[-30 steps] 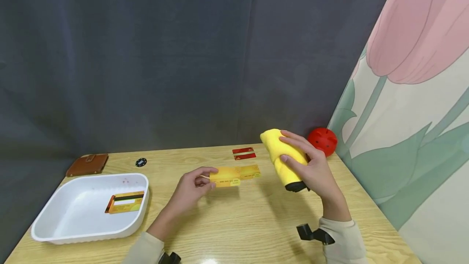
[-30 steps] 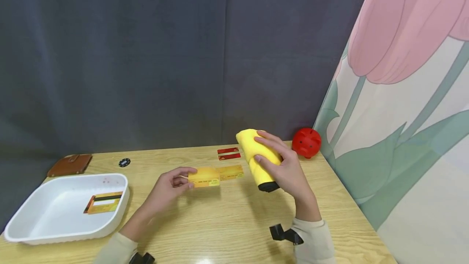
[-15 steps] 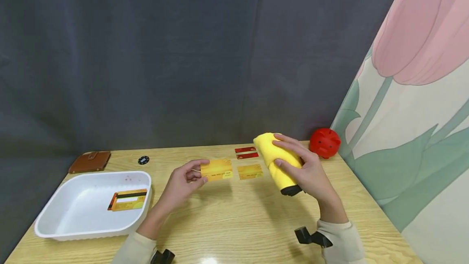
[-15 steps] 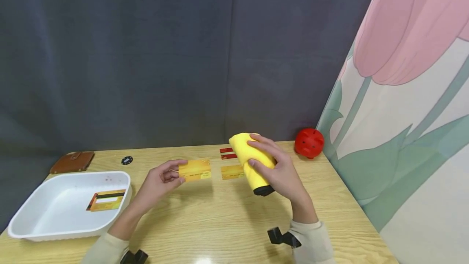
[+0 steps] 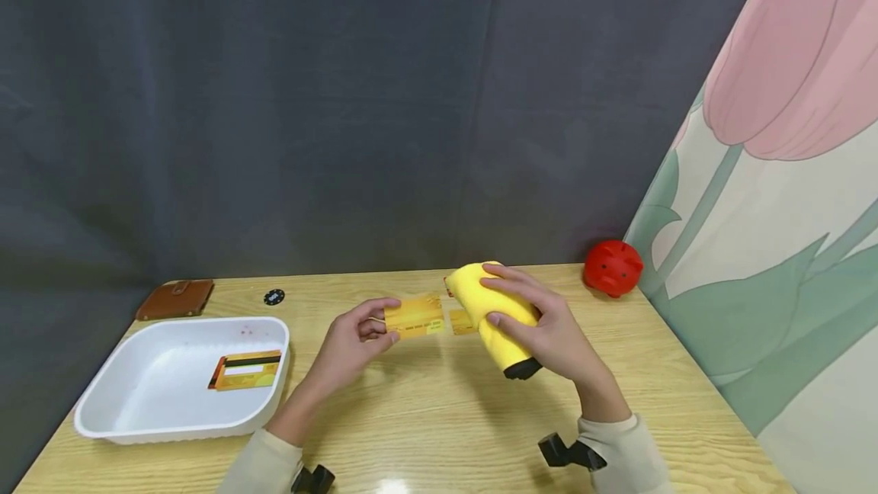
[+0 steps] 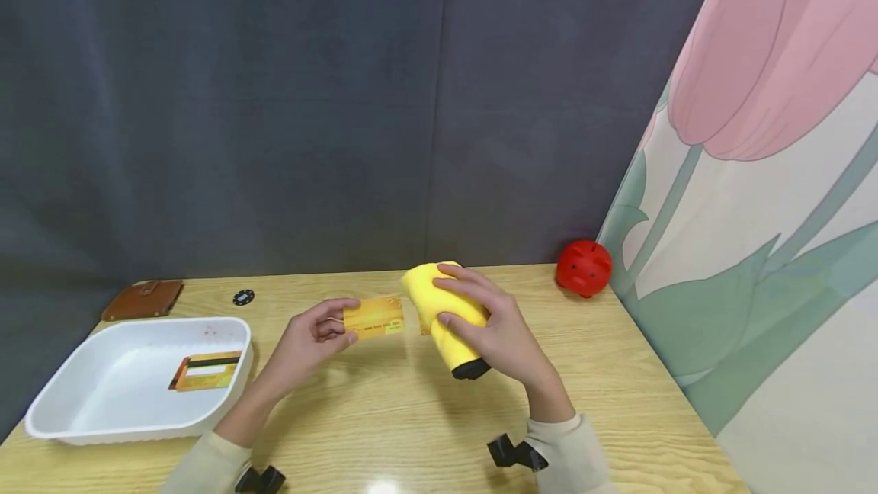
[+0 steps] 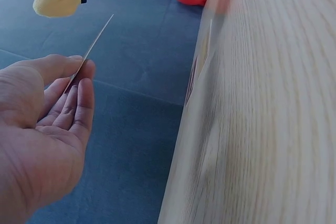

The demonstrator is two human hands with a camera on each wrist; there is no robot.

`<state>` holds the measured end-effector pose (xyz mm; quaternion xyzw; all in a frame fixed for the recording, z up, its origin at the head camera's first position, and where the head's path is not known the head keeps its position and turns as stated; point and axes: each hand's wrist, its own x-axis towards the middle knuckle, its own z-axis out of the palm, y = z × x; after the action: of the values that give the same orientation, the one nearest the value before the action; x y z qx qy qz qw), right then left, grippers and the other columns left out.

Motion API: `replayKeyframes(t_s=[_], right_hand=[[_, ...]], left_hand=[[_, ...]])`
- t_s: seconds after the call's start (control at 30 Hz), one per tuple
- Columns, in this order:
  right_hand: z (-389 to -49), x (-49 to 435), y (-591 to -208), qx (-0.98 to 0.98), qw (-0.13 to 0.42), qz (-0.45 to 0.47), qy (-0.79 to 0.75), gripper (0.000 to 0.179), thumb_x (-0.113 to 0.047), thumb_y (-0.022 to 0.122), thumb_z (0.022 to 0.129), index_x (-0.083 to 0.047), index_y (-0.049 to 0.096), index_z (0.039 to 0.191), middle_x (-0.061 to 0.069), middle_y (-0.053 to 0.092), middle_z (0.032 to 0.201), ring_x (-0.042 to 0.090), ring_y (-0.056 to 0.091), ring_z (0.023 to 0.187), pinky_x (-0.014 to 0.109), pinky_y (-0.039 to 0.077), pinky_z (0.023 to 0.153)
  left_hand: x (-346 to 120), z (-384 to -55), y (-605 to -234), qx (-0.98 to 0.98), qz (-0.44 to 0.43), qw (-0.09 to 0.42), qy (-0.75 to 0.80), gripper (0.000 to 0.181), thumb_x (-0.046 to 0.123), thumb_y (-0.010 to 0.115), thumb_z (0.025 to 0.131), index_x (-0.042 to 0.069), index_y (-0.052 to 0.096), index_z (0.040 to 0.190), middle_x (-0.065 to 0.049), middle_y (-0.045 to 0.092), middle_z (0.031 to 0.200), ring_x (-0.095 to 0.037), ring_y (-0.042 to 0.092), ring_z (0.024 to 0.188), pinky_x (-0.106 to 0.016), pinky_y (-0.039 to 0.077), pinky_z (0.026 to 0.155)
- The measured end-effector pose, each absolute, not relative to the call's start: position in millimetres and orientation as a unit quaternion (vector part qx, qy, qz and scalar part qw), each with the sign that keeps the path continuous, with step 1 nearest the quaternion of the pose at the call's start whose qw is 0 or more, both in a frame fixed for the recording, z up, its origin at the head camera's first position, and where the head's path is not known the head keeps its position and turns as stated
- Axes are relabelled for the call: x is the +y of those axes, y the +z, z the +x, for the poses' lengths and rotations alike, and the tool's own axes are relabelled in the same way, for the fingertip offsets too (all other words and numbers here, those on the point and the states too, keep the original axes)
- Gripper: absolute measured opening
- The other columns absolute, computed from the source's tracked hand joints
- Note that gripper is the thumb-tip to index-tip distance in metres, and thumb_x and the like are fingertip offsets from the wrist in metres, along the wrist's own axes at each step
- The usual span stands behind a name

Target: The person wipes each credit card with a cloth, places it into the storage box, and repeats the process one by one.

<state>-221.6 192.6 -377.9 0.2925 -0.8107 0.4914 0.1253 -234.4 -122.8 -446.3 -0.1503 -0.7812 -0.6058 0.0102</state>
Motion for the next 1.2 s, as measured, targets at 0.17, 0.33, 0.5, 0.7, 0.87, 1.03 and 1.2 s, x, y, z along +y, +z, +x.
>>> replayKeyframes(t_s=[0.17, 0.33, 0.5, 0.7, 0.87, 1.03, 1.2], right_hand=[[-221, 186, -379, -0.807, 0.116, 0.306, 0.491, 0.046, -0.01, 0.079, 0.091, -0.023, 0.07, 0.134, -0.002, 0.057, 0.152, 0.012, 0.05, 0.141, 0.019, 0.052, 0.095], [-220, 177, -381, -0.807, 0.109, 0.321, 0.484, 0.045, -0.011, 0.08, 0.091, -0.024, 0.07, 0.134, -0.003, 0.058, 0.151, 0.018, 0.049, 0.145, 0.018, 0.047, 0.104], [-220, 164, -387, -0.81, 0.094, 0.341, 0.467, 0.043, -0.014, 0.079, 0.093, -0.022, 0.07, 0.134, -0.002, 0.059, 0.15, 0.025, 0.051, 0.144, 0.02, 0.048, 0.106], [-217, 152, -394, -0.813, 0.066, 0.354, 0.457, 0.041, -0.017, 0.078, 0.094, -0.021, 0.07, 0.134, 0.0, 0.057, 0.152, 0.026, 0.055, 0.139, 0.026, 0.054, 0.099], [-219, 149, -401, -0.816, 0.062, 0.36, 0.448, 0.04, -0.016, 0.077, 0.094, -0.019, 0.07, 0.133, 0.004, 0.057, 0.152, 0.03, 0.055, 0.139, 0.027, 0.055, 0.098], [-221, 147, -404, -0.82, 0.075, 0.363, 0.435, 0.039, -0.014, 0.077, 0.094, -0.016, 0.071, 0.132, 0.007, 0.058, 0.15, 0.032, 0.059, 0.134, 0.027, 0.057, 0.096], [-220, 147, -401, -0.831, 0.089, 0.359, 0.417, 0.04, -0.013, 0.078, 0.093, -0.017, 0.071, 0.132, 0.006, 0.059, 0.15, 0.031, 0.059, 0.134, 0.03, 0.057, 0.097]], left_hand=[[-121, -233, -445, -0.782, -0.15, 0.012, -0.605, 0.046, 0.006, 0.077, 0.091, 0.019, 0.066, 0.135, -0.013, 0.066, 0.112, -0.01, 0.07, 0.089, -0.021, 0.059, 0.071], [-118, -233, -445, -0.78, -0.148, 0.006, -0.607, 0.047, 0.006, 0.078, 0.091, 0.019, 0.066, 0.135, -0.013, 0.067, 0.111, -0.011, 0.07, 0.091, -0.02, 0.058, 0.072], [-116, -231, -446, -0.779, -0.15, 0.001, -0.608, 0.046, 0.007, 0.077, 0.091, 0.018, 0.066, 0.135, -0.013, 0.068, 0.114, -0.012, 0.071, 0.092, -0.019, 0.059, 0.074], [-114, -228, -443, -0.767, -0.163, -0.001, -0.621, 0.048, 0.006, 0.076, 0.093, 0.016, 0.063, 0.138, -0.014, 0.07, 0.118, -0.012, 0.074, 0.095, -0.02, 0.061, 0.078], [-111, -223, -439, -0.741, -0.185, 0.004, -0.645, 0.05, 0.005, 0.075, 0.094, 0.013, 0.061, 0.141, -0.017, 0.068, 0.122, -0.009, 0.074, 0.096, -0.022, 0.062, 0.081], [-107, -220, -437, -0.724, -0.197, 0.014, -0.661, 0.051, 0.005, 0.075, 0.093, 0.011, 0.059, 0.141, -0.018, 0.067, 0.12, -0.008, 0.073, 0.096, -0.022, 0.062, 0.082], [-106, -219, -436, -0.724, -0.2, 0.027, -0.66, 0.051, 0.003, 0.075, 0.093, 0.007, 0.058, 0.141, -0.018, 0.069, 0.119, -0.01, 0.074, 0.097, -0.021, 0.062, 0.082]])
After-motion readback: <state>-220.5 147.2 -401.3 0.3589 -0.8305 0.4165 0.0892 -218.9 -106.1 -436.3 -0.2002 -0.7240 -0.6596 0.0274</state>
